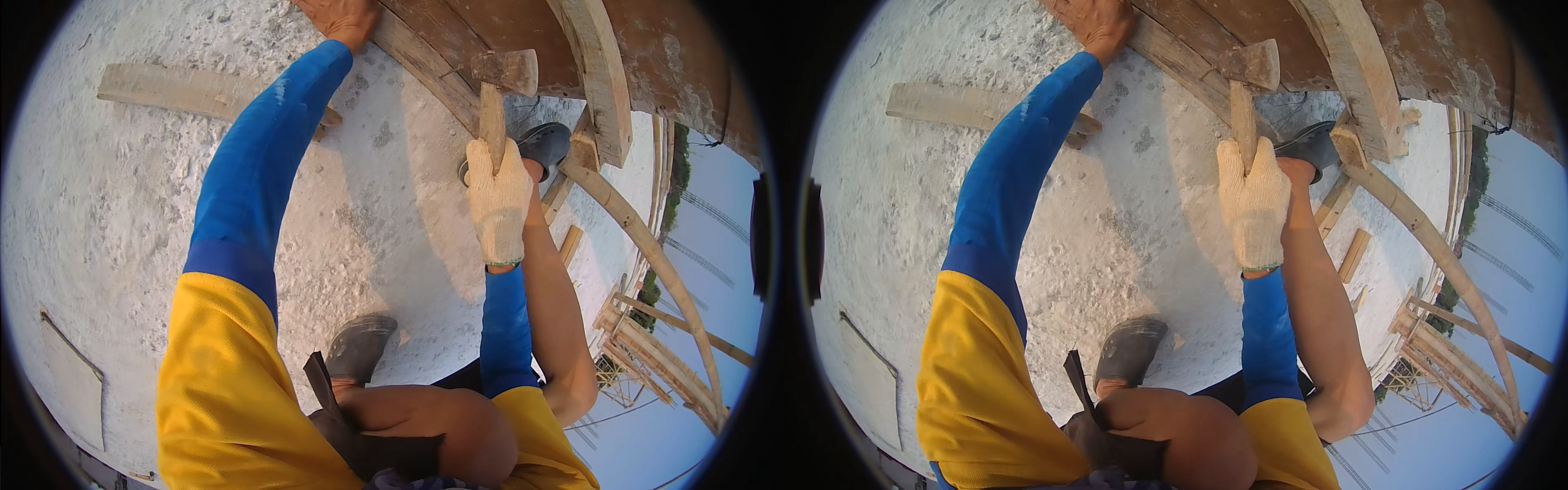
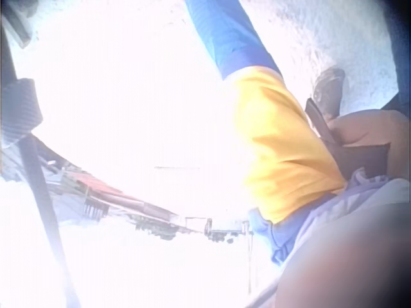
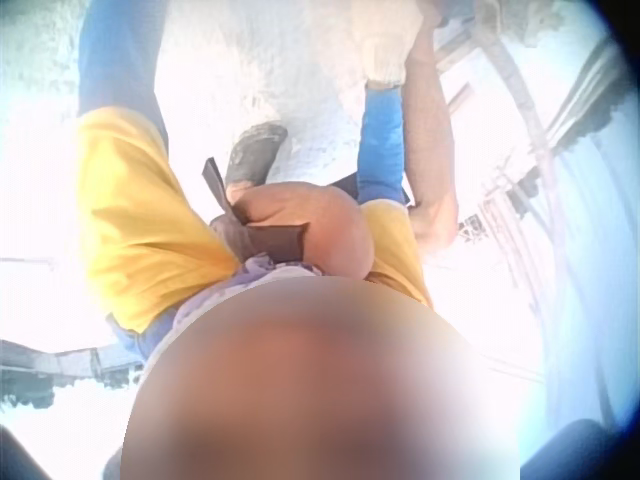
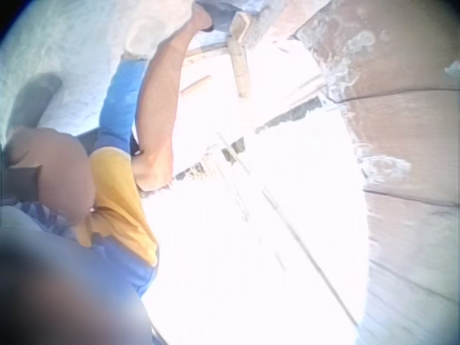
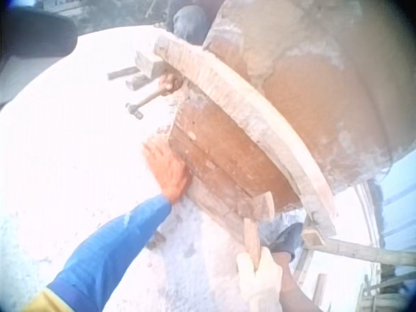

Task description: The person assembles a curved wooden formwork by positioning planks and small wooden blocks, then securing them with nails using a hammer. The person repeatedly picks up nails from a pink bucket and drives them into the wood to fasten the structure.

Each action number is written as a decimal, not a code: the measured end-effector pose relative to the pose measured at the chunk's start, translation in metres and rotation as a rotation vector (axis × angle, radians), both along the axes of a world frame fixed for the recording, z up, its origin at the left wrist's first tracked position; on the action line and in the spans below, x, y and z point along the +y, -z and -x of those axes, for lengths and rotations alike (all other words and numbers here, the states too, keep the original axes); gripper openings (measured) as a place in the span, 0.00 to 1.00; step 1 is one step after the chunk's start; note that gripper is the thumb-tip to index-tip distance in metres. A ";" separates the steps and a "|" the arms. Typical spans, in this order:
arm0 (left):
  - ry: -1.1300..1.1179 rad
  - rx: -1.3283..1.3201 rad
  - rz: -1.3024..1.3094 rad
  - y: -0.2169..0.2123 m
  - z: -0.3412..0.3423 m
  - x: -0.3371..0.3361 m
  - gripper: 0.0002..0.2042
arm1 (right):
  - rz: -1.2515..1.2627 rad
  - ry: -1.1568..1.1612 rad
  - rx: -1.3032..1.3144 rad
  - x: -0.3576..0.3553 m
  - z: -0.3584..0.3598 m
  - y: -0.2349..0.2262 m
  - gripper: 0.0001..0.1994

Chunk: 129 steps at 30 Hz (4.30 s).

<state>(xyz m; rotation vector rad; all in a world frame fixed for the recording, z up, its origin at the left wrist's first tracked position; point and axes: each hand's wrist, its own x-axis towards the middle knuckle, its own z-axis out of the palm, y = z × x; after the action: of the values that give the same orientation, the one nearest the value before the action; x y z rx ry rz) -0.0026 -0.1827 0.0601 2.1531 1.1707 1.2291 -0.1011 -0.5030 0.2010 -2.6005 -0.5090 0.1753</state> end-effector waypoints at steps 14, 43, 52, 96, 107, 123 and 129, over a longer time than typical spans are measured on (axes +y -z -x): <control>0.021 -0.051 0.094 -0.002 0.004 -0.007 0.37 | 0.087 0.006 0.044 0.018 -0.011 -0.017 0.15; 0.049 0.060 0.082 -0.001 0.005 -0.005 0.36 | -0.645 0.089 0.610 -0.026 -0.010 -0.032 0.18; -0.047 -0.009 0.041 0.003 0.001 -0.002 0.33 | 0.182 -0.027 0.154 -0.006 -0.007 0.009 0.15; 0.085 0.059 0.161 -0.025 0.010 -0.008 0.43 | 0.161 -0.147 -0.034 0.013 -0.035 -0.064 0.14; 0.120 0.052 0.192 -0.014 0.011 -0.004 0.44 | 0.227 -0.214 0.056 0.022 -0.052 -0.060 0.14; 0.154 0.050 0.214 -0.027 0.018 -0.002 0.47 | 0.291 -0.066 0.295 0.039 -0.061 -0.065 0.18; 0.150 0.018 0.227 -0.021 0.012 0.002 0.46 | 0.357 -0.189 0.103 0.016 -0.058 -0.071 0.20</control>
<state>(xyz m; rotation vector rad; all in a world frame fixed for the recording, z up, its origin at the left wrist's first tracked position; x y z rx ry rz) -0.0147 -0.1808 0.0810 2.0449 1.0778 0.9660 -0.0429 -0.4871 0.2723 -2.8632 -0.7447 0.5025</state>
